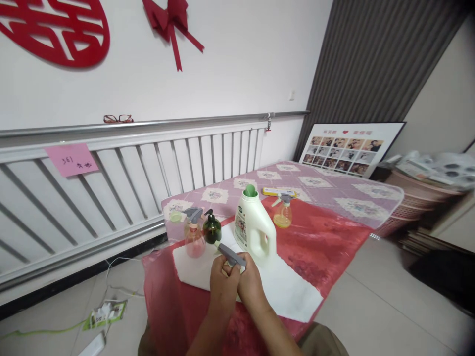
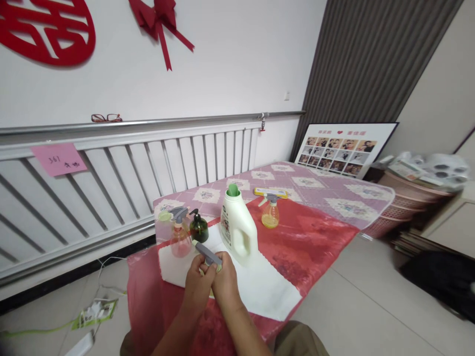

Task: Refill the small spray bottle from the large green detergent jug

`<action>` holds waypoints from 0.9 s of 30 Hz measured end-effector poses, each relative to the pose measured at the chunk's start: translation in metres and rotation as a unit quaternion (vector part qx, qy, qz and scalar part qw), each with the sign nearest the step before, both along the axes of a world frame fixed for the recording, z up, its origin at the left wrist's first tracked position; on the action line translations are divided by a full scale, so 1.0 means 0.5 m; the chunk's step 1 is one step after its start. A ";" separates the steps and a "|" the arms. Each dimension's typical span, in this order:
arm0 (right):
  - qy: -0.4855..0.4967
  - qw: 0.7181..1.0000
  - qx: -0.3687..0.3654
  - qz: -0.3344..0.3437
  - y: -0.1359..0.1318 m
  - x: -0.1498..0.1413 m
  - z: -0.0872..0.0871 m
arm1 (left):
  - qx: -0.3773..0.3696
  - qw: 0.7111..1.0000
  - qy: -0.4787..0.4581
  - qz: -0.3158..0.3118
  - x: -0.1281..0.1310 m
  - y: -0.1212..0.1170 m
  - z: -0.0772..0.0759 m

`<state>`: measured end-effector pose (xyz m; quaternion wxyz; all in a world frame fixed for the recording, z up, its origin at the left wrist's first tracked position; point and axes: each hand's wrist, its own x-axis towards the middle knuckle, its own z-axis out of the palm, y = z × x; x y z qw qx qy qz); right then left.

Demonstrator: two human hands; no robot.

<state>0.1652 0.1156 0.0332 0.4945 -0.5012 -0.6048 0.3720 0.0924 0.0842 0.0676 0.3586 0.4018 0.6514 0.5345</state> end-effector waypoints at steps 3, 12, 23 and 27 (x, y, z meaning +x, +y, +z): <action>-0.002 1.000 0.013 0.018 -0.008 0.013 0.009 | -0.007 1.000 -0.006 -0.021 -0.007 0.003 -0.001; -0.092 0.976 0.125 0.154 -0.007 0.052 0.024 | 0.034 0.995 0.061 -0.068 -0.036 0.014 -0.009; -0.062 0.987 0.073 0.132 -0.012 0.048 0.040 | 0.071 0.989 0.072 -0.106 -0.044 0.017 -0.015; -0.052 0.992 0.040 0.106 -0.011 0.044 0.053 | 0.072 0.988 0.024 -0.136 -0.063 0.004 -0.054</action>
